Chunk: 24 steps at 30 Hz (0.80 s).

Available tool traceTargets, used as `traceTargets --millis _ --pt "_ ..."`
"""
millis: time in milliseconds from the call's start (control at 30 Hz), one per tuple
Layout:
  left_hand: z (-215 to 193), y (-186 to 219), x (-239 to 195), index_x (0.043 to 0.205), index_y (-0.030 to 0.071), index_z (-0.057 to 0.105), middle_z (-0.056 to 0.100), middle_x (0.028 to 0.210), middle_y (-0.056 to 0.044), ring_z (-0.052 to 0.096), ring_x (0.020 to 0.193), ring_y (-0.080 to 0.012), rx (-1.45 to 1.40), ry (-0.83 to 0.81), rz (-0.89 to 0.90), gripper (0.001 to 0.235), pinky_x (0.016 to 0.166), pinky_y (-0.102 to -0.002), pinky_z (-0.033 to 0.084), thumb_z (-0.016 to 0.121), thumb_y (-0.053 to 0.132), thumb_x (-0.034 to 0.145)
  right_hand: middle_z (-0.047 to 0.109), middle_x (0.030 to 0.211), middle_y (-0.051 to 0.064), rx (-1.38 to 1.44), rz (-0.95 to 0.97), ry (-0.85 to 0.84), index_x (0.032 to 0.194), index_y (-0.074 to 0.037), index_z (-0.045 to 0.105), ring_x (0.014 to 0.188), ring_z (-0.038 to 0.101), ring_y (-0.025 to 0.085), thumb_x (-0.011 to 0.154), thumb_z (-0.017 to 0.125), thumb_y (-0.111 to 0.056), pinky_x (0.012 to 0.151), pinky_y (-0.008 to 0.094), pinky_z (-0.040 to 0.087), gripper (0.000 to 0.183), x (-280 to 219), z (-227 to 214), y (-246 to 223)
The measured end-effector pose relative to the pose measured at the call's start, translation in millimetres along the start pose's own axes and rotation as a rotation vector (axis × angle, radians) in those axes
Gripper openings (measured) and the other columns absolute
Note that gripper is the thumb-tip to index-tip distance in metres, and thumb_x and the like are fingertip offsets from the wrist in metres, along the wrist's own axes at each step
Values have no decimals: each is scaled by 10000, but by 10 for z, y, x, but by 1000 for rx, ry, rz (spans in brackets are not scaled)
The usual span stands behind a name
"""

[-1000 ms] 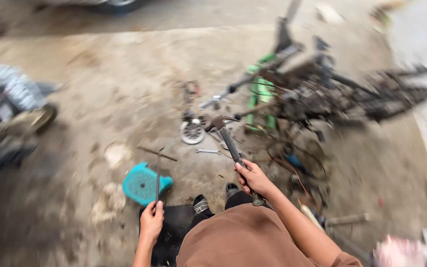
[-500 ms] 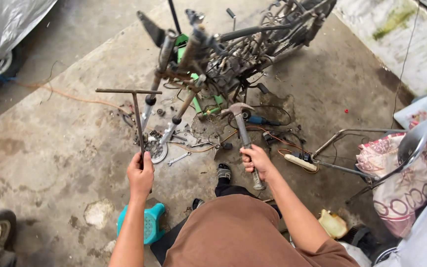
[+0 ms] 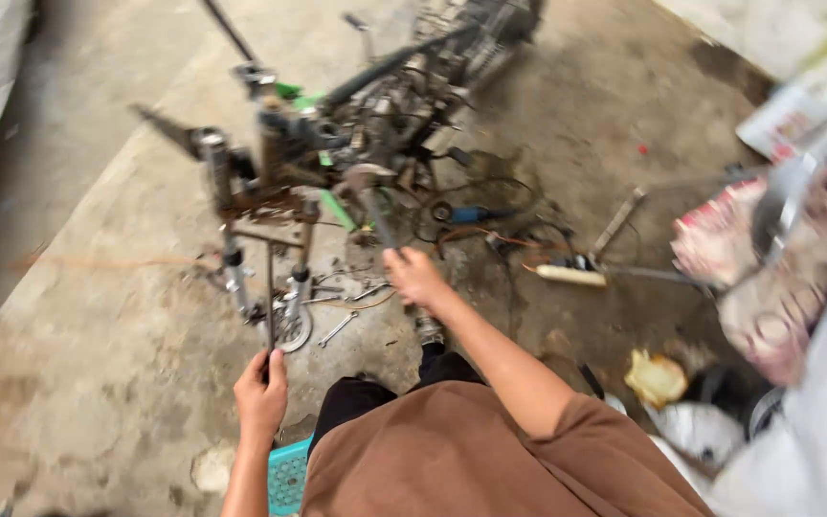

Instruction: Dismantling and repairing a motorcycle frame using a hammer and manual tools

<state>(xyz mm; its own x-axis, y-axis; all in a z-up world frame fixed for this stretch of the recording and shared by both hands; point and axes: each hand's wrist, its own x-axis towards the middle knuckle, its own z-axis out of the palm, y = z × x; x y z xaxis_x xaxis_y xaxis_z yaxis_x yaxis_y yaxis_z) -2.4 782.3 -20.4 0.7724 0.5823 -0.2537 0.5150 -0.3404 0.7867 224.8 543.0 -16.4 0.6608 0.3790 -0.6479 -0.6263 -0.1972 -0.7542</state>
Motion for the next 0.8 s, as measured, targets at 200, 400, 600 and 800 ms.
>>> traceTargets --millis 200,400,600,800 --pt "336 -197 264 751 94 606 600 613 -65 523 642 -200 231 -300 15 371 696 -374 439 577 332 1033 660 785 69 -37 -6 145 1237 -32 580 463 472 102 889 623 -551 391 313 397 626 -170 225 310" --pt "905 91 343 996 65 717 595 616 -37 540 568 -138 20 -618 139 259 584 -295 445 568 265 1066 681 807 68 294 -75 320 869 -150 425 695 737 173 901 751 -331 458 270 468 375 -776 388 250" --pt "965 348 278 877 87 662 578 628 -48 508 616 -153 98 -908 446 284 617 -347 425 556 295 1039 659 895 52 558 -94 669 942 -108 481 534 541 124 851 816 -120 481 265 519 348 -1128 549 568" --pt "999 550 128 861 108 634 533 589 -7 449 533 -136 153 -1160 621 258 540 -335 348 573 295 1027 495 640 75 788 -193 963 866 -109 424 459 502 175 878 774 16 398 302 442 372 -1243 652 932"
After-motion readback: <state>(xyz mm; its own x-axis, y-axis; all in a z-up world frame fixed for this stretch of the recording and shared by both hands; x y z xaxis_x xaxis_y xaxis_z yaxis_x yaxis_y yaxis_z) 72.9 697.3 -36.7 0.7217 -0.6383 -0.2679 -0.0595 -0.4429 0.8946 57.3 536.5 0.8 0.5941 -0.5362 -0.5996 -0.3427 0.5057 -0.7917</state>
